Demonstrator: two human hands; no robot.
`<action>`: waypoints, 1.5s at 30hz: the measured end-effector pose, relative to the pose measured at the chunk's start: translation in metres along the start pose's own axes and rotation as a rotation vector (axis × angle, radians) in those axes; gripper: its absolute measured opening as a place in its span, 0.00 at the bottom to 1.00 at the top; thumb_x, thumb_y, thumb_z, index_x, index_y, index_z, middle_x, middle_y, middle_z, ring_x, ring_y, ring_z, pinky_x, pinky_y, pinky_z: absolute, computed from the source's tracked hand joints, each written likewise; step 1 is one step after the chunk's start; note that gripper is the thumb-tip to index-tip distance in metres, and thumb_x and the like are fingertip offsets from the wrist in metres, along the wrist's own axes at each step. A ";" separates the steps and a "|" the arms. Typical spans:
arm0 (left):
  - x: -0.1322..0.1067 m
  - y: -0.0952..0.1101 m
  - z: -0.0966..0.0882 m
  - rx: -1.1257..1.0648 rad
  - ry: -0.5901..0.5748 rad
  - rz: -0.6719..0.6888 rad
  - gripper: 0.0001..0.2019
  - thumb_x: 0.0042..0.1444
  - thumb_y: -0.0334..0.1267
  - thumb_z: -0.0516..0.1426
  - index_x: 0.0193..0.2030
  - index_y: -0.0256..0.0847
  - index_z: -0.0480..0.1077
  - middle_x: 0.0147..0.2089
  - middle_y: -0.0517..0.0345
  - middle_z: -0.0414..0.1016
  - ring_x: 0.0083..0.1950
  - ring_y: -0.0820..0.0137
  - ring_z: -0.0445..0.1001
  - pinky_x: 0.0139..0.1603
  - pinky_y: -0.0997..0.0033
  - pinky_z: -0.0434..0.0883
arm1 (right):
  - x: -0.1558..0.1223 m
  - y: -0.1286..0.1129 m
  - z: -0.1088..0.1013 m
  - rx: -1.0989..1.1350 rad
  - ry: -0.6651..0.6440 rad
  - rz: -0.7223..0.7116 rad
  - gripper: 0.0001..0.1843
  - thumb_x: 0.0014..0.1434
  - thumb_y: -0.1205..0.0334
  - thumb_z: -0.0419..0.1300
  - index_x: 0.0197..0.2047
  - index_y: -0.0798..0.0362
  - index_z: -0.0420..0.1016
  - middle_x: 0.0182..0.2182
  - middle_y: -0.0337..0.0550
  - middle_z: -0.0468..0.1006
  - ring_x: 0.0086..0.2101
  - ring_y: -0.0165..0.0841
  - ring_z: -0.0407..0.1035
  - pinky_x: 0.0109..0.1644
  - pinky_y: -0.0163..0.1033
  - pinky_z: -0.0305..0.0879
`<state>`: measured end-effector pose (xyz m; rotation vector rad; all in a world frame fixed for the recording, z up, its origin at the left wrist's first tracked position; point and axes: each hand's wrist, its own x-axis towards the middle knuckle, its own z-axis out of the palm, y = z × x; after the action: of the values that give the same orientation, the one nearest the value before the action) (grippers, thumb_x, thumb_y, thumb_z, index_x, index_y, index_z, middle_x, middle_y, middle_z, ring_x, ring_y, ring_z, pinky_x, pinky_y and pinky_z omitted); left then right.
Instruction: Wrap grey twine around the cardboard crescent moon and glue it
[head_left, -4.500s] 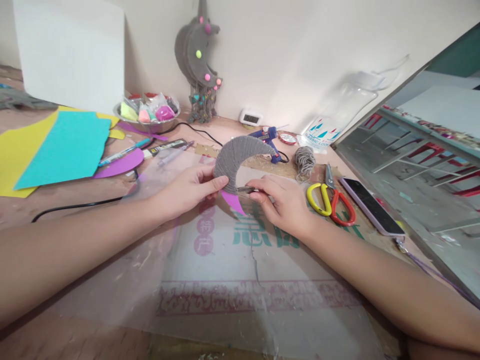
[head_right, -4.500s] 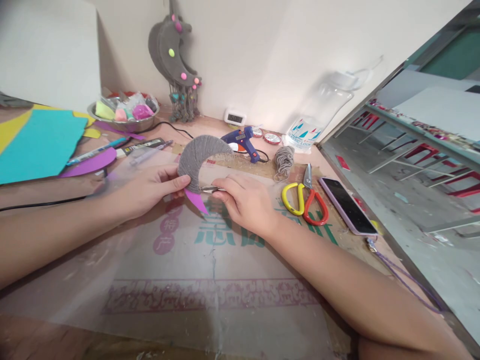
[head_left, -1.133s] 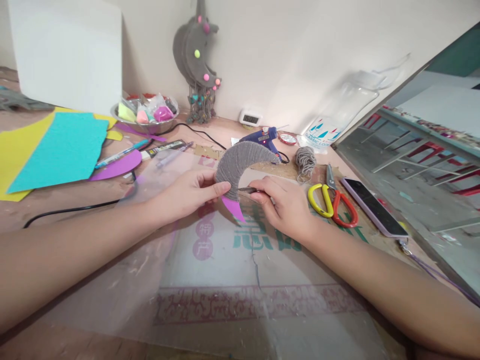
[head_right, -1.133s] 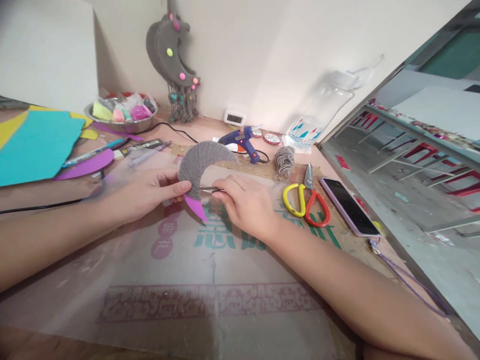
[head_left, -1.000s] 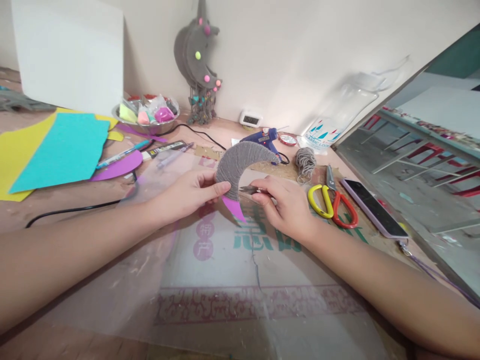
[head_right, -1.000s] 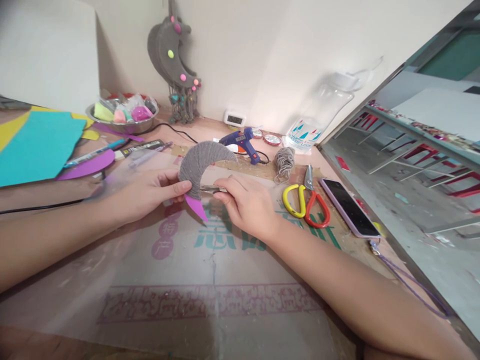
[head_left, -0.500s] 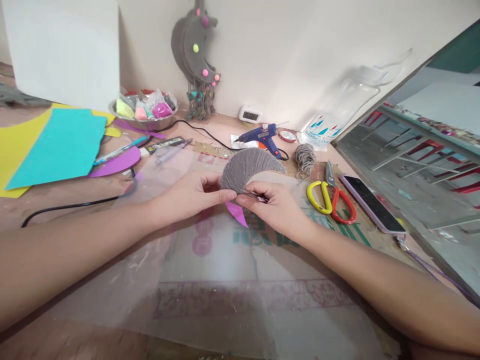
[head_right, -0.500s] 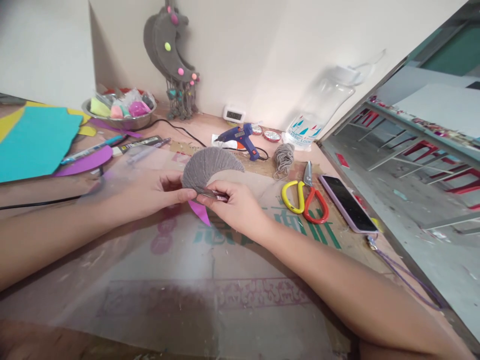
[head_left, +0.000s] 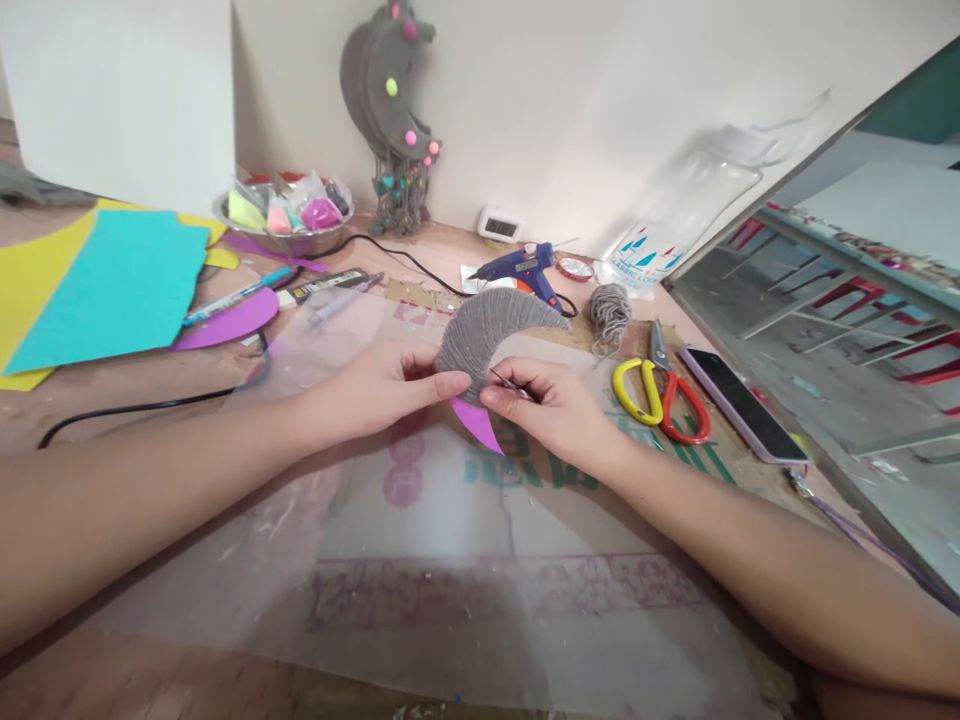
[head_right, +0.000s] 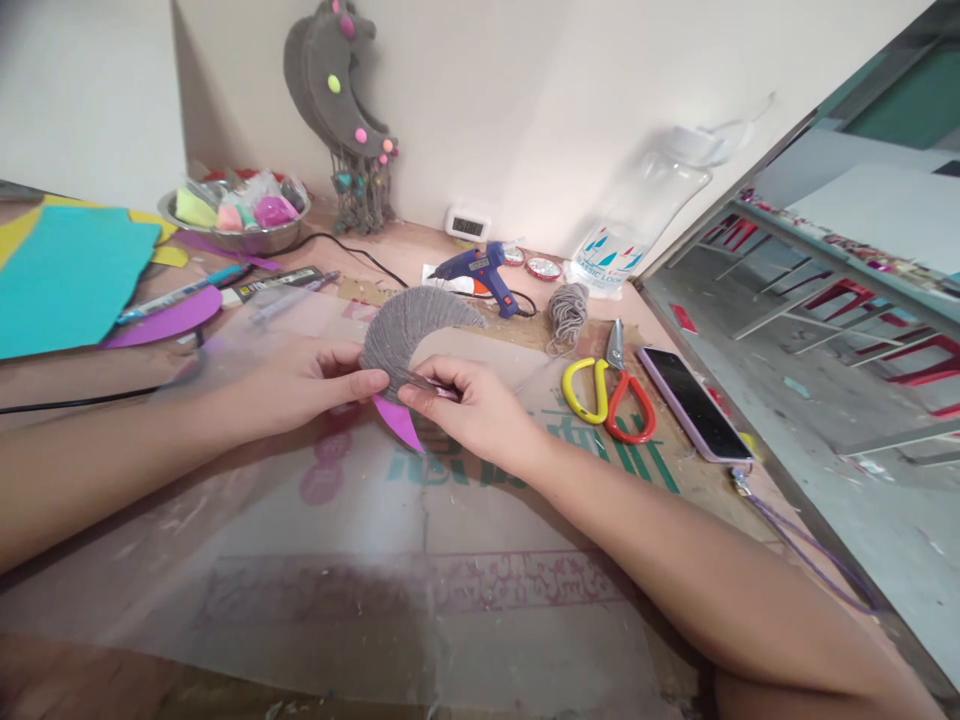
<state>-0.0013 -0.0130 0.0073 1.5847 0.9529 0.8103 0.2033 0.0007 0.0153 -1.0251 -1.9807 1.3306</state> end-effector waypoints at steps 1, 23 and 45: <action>0.000 0.000 0.000 0.012 0.002 -0.003 0.12 0.57 0.45 0.56 0.32 0.38 0.74 0.27 0.61 0.70 0.26 0.77 0.63 0.27 0.76 0.61 | 0.000 0.000 0.000 -0.009 0.002 0.008 0.16 0.55 0.50 0.60 0.27 0.54 0.65 0.20 0.32 0.59 0.21 0.23 0.55 0.22 0.30 0.55; -0.001 -0.006 0.000 -0.226 0.028 -0.068 0.14 0.57 0.47 0.56 0.31 0.37 0.70 0.24 0.63 0.61 0.24 0.78 0.57 0.22 0.79 0.57 | 0.000 0.013 -0.023 -0.661 0.212 -0.616 0.11 0.63 0.59 0.54 0.45 0.54 0.71 0.32 0.43 0.74 0.30 0.30 0.67 0.36 0.36 0.63; 0.000 -0.004 -0.001 -0.242 0.078 -0.072 0.14 0.57 0.45 0.57 0.27 0.38 0.66 0.23 0.64 0.59 0.23 0.78 0.57 0.22 0.78 0.57 | 0.001 0.012 -0.024 -1.081 0.264 -0.752 0.09 0.62 0.61 0.56 0.42 0.56 0.74 0.29 0.43 0.74 0.31 0.31 0.67 0.36 0.37 0.61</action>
<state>-0.0031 -0.0121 0.0041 1.3122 0.9241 0.9064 0.2247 0.0161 0.0128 -0.6341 -2.4691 -0.3257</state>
